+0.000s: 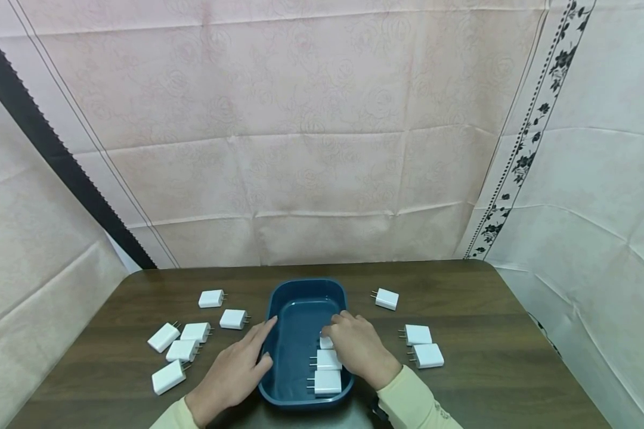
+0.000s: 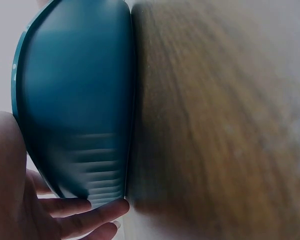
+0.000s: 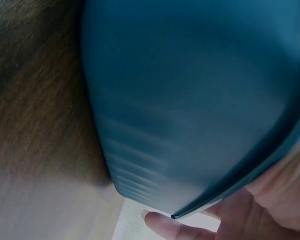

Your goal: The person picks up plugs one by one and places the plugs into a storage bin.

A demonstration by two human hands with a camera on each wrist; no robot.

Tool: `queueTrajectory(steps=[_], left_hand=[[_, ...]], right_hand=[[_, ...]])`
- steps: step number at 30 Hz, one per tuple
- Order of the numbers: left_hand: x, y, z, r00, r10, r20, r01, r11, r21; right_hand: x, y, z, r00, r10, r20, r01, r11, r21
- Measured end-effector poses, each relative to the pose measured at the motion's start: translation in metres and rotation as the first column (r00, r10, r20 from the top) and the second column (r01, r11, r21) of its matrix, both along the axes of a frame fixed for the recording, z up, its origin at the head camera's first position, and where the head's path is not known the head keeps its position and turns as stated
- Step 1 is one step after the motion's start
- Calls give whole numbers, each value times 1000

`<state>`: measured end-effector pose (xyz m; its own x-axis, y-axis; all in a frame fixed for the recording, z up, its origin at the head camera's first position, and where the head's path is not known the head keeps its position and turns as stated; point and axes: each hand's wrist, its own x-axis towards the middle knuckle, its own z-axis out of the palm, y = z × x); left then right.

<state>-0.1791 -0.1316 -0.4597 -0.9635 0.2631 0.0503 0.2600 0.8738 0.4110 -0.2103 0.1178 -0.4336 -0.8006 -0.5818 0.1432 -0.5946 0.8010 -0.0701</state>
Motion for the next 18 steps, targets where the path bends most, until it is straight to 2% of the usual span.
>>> queueTrajectory(steps=[18], left_hand=[[-1,0,0,1000,4,1,-4,1000,-5]], right_hand=[[0,-1,1,1000,-9,5,9,1000,-5]])
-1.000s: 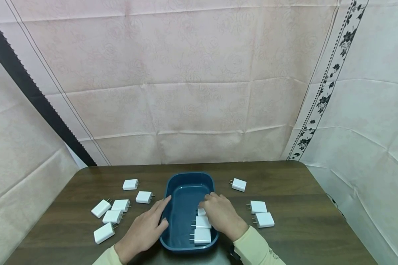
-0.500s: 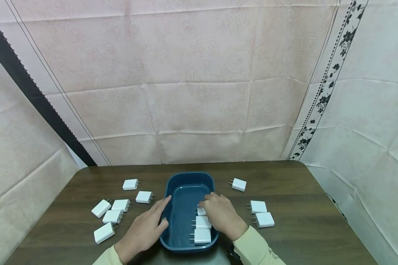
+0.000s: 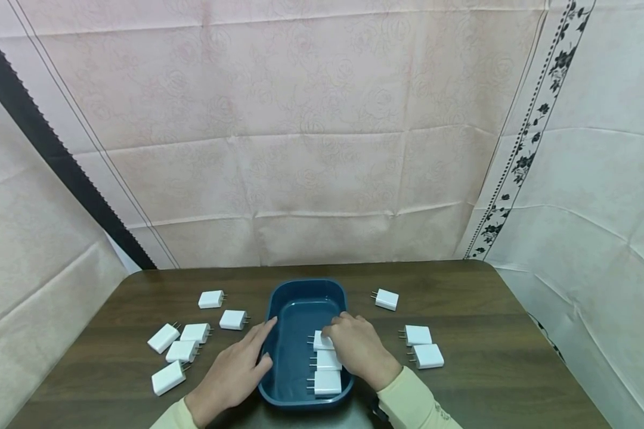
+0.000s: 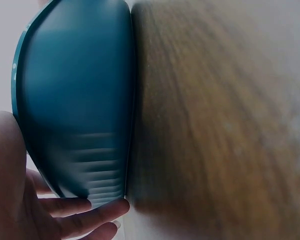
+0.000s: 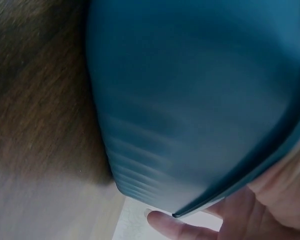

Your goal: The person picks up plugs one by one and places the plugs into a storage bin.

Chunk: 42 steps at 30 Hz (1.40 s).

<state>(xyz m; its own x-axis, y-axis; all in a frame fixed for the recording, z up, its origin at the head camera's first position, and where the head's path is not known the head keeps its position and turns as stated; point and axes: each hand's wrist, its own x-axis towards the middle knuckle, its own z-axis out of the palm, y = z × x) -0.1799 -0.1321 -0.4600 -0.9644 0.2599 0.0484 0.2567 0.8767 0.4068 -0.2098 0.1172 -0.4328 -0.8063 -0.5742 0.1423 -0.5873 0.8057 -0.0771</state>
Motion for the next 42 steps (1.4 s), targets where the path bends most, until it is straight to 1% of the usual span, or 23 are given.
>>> queueTrajectory(steps=[9,14,18,27,35,40,42], left_hand=[[2,0,-4,1000,20,24,-20,1000,1],[2,0,-4,1000,16,13,-16,1000,1],[1,0,-3,1000,13,5,-13,1000,-2],[2,0,-3,1000,11,2,-11,1000,-1],[3,0,-5,1000,10,22,-10,1000,4],[2,1,-5,1000,18,20,-18,1000,7],[2,1,-4,1000,19,22,-19,1000,6]], right_hand=[[1,2,-4,998,39,-43,-39,999,3],[0,2,-5,994,46,-95,-46,999,-3],[-2,3,-5,989,43,-142,-48,998,-31],[-4,8,1,973,11,-230,-36,994,-108],[-3,14,2,971,-22,-237,-11,991,-136],[-6,19,5,967,-44,-252,5,988,-156],[-8,21,6,968,-59,-245,20,987,-160]])
